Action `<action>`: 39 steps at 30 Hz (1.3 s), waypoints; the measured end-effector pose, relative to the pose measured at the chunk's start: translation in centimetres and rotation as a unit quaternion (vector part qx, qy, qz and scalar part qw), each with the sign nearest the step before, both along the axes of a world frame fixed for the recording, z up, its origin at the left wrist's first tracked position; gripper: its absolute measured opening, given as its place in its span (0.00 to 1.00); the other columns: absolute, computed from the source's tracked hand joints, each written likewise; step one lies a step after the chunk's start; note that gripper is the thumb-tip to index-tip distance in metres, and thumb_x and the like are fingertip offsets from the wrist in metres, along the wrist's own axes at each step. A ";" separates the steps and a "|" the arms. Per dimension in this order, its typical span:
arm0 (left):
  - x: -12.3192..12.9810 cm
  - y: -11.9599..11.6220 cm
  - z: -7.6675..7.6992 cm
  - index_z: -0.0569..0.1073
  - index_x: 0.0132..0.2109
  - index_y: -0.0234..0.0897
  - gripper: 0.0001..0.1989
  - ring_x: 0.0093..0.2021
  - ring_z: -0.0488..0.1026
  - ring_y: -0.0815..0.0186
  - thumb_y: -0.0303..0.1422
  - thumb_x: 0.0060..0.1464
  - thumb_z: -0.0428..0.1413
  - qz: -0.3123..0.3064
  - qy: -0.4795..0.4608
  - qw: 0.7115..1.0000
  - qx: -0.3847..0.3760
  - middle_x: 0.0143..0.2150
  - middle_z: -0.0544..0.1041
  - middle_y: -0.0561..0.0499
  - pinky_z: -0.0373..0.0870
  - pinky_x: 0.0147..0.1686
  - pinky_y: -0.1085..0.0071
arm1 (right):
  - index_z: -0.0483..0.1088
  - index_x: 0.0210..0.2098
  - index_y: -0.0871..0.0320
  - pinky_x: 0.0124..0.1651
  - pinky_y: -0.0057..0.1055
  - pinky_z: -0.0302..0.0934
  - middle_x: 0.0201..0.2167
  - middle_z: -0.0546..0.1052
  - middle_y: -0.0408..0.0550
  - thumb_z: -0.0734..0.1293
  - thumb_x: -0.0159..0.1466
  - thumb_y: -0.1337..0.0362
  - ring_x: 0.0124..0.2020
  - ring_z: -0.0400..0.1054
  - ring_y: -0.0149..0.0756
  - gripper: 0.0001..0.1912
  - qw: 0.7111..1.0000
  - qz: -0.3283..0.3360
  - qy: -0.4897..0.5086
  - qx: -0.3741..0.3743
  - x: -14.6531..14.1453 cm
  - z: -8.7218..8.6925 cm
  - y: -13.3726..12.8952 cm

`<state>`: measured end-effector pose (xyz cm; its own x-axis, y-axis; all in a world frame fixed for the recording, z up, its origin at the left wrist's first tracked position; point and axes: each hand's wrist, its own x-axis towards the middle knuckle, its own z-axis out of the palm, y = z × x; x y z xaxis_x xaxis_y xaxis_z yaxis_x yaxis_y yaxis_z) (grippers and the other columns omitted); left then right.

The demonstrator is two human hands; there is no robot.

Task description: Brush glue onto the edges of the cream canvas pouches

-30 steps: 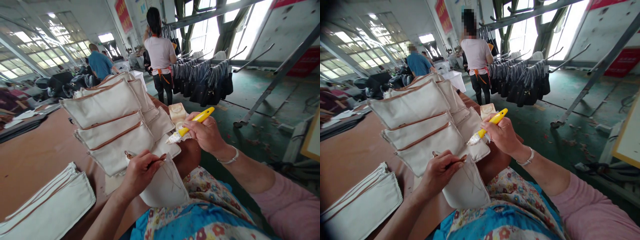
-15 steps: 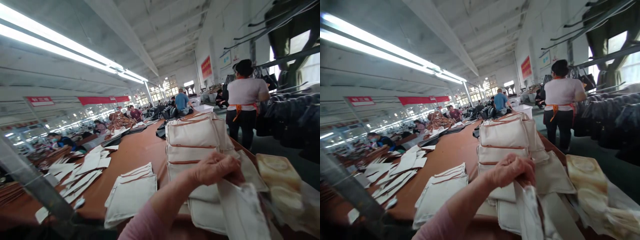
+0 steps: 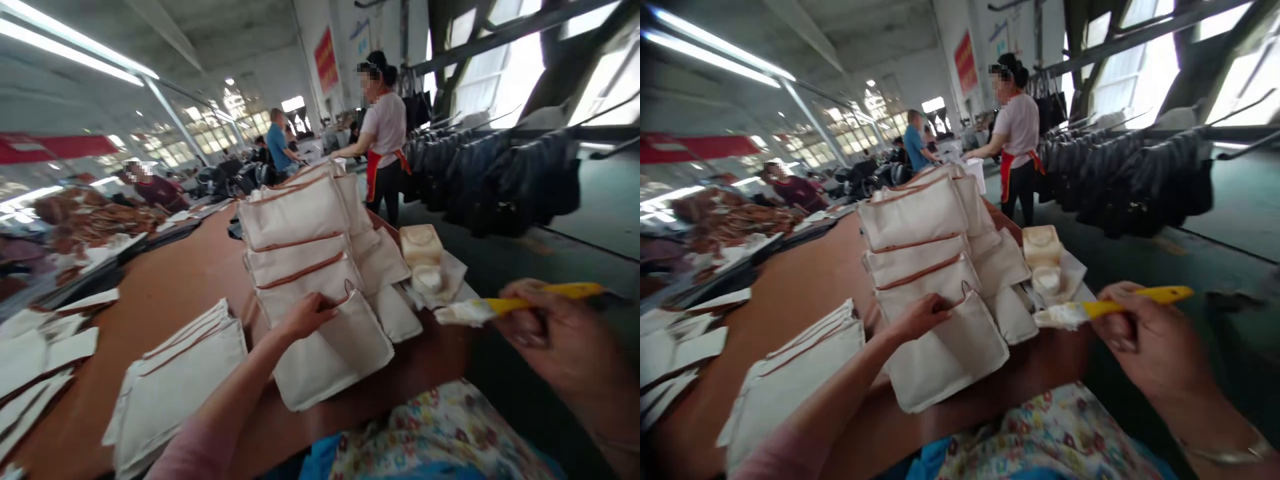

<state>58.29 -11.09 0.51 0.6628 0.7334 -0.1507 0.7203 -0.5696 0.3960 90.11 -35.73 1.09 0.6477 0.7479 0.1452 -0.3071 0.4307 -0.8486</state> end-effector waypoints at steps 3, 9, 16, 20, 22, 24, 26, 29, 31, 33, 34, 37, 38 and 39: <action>1.6 -0.1 -2.1 0.78 0.41 0.37 0.17 0.39 0.74 0.58 0.46 0.57 0.56 0.003 -0.010 1.000 0.015 0.40 0.79 0.45 0.66 0.38 0.67 | 0.71 0.23 0.56 0.16 0.30 0.44 0.11 0.57 0.39 0.71 0.60 0.64 0.11 0.48 0.25 0.10 0.998 0.016 0.054 -0.043 -0.1 -1.4 0.6; 4.8 -1.1 -3.9 0.77 0.37 0.38 0.14 0.36 0.74 0.63 0.44 0.58 0.56 0.010 -0.056 0.998 0.029 0.36 0.79 0.48 0.65 0.36 0.71 | 0.69 0.27 0.58 0.15 0.24 0.37 0.11 0.60 0.36 0.73 0.57 0.61 0.11 0.46 0.23 0.10 0.997 0.010 0.053 -0.057 -2.8 -3.0 4.7; 3.7 -4.7 -4.4 0.76 0.37 0.38 0.12 0.34 0.75 0.66 0.43 0.58 0.58 0.023 -0.175 0.984 0.012 0.33 0.79 0.53 0.68 0.35 0.73 | 0.67 0.27 0.58 0.16 0.24 0.36 0.11 0.60 0.35 0.73 0.56 0.62 0.11 0.47 0.23 0.11 0.999 0.031 0.026 -0.024 -3.5 -1.8 6.0; 1.7 -6.6 -4.4 0.73 0.39 0.39 0.11 0.32 0.73 0.67 0.41 0.57 0.61 0.018 -0.224 0.968 0.110 0.32 0.76 0.54 0.69 0.35 0.72 | 0.69 0.27 0.59 0.16 0.24 0.37 0.10 0.59 0.36 0.72 0.59 0.62 0.12 0.47 0.24 0.10 0.998 0.048 0.018 -0.022 -3.1 -1.2 5.0; 1.4 -6.9 -4.6 0.72 0.38 0.38 0.09 0.33 0.72 0.67 0.39 0.60 0.60 -0.024 -0.228 0.959 0.166 0.33 0.75 0.53 0.69 0.35 0.72 | 0.69 0.27 0.59 0.16 0.24 0.38 0.10 0.60 0.36 0.72 0.59 0.62 0.12 0.48 0.24 0.09 0.999 0.045 0.018 -0.024 -3.3 -1.2 4.6; 1.6 -6.9 -5.1 0.71 0.37 0.38 0.08 0.35 0.72 0.66 0.37 0.63 0.57 -0.077 -0.218 0.948 0.218 0.35 0.75 0.50 0.69 0.37 0.71 | 0.69 0.27 0.59 0.16 0.24 0.37 0.10 0.60 0.36 0.72 0.58 0.63 0.12 0.47 0.23 0.09 0.999 0.040 0.023 -0.027 -3.7 -1.2 4.4; 1.9 -6.9 -5.6 0.70 0.36 0.38 0.08 0.37 0.72 0.64 0.36 0.63 0.57 -0.105 -0.189 0.935 0.281 0.36 0.75 0.48 0.70 0.38 0.68 | 0.70 0.28 0.58 0.16 0.23 0.37 0.10 0.60 0.36 0.73 0.58 0.63 0.12 0.47 0.23 0.08 0.998 0.038 0.031 -0.029 -4.0 -1.3 4.2; 1.5 -7.4 -6.5 0.70 0.36 0.37 0.08 0.37 0.71 0.62 0.35 0.62 0.58 -0.102 -0.147 0.905 0.386 0.37 0.75 0.47 0.70 0.40 0.65 | 0.71 0.29 0.58 0.16 0.23 0.38 0.10 0.60 0.36 0.72 0.59 0.64 0.11 0.47 0.23 0.07 0.999 0.033 0.033 -0.026 -4.0 -1.5 3.8; 0.4 -7.9 -6.9 0.71 0.37 0.37 0.07 0.38 0.72 0.62 0.34 0.60 0.60 -0.082 -0.158 0.877 0.446 0.39 0.76 0.46 0.71 0.41 0.66 | 0.71 0.28 0.58 0.16 0.23 0.40 0.10 0.60 0.36 0.71 0.60 0.65 0.11 0.47 0.23 0.06 0.999 0.028 0.026 -0.022 -3.7 -1.6 3.3; -1.2 -8.4 -6.8 0.71 0.38 0.37 0.06 0.40 0.74 0.63 0.33 0.59 0.61 -0.059 -0.191 0.851 0.485 0.41 0.75 0.45 0.73 0.42 0.68 | 0.71 0.28 0.59 0.16 0.24 0.41 0.10 0.60 0.37 0.71 0.61 0.65 0.11 0.49 0.24 0.06 0.999 0.028 0.017 -0.021 -3.3 -1.6 2.9; -2.0 -8.6 -6.6 0.71 0.38 0.37 0.07 0.41 0.75 0.64 0.32 0.59 0.62 -0.038 -0.210 0.840 0.499 0.42 0.75 0.44 0.73 0.42 0.69 | 0.72 0.28 0.59 0.16 0.24 0.42 0.10 0.61 0.37 0.70 0.61 0.66 0.11 0.49 0.24 0.06 0.999 0.029 0.013 -0.022 -3.1 -1.5 2.7; -3.9 -9.1 -5.8 0.71 0.38 0.36 0.08 0.45 0.75 0.62 0.32 0.57 0.64 0.034 -0.237 0.818 0.523 0.43 0.74 0.43 0.75 0.44 0.69 | 0.72 0.27 0.59 0.16 0.24 0.42 0.11 0.61 0.38 0.70 0.60 0.66 0.12 0.50 0.24 0.06 0.999 0.033 0.012 -0.029 -3.0 -1.2 2.6; -4.3 -9.4 -5.6 0.72 0.38 0.36 0.08 0.45 0.74 0.62 0.32 0.57 0.64 0.043 -0.232 0.818 0.524 0.43 0.74 0.43 0.75 0.44 0.69 | 0.72 0.27 0.59 0.16 0.24 0.42 0.11 0.61 0.38 0.71 0.60 0.66 0.12 0.50 0.24 0.06 0.999 0.035 0.015 -0.031 -3.2 -1.1 2.6; -4.6 -9.6 -5.4 0.72 0.38 0.36 0.08 0.44 0.74 0.63 0.32 0.57 0.64 0.042 -0.222 0.821 0.524 0.43 0.73 0.44 0.75 0.43 0.70 | 0.72 0.27 0.59 0.16 0.24 0.42 0.11 0.61 0.38 0.71 0.60 0.66 0.12 0.50 0.24 0.06 0.999 0.039 0.020 -0.031 -3.5 -1.0 2.7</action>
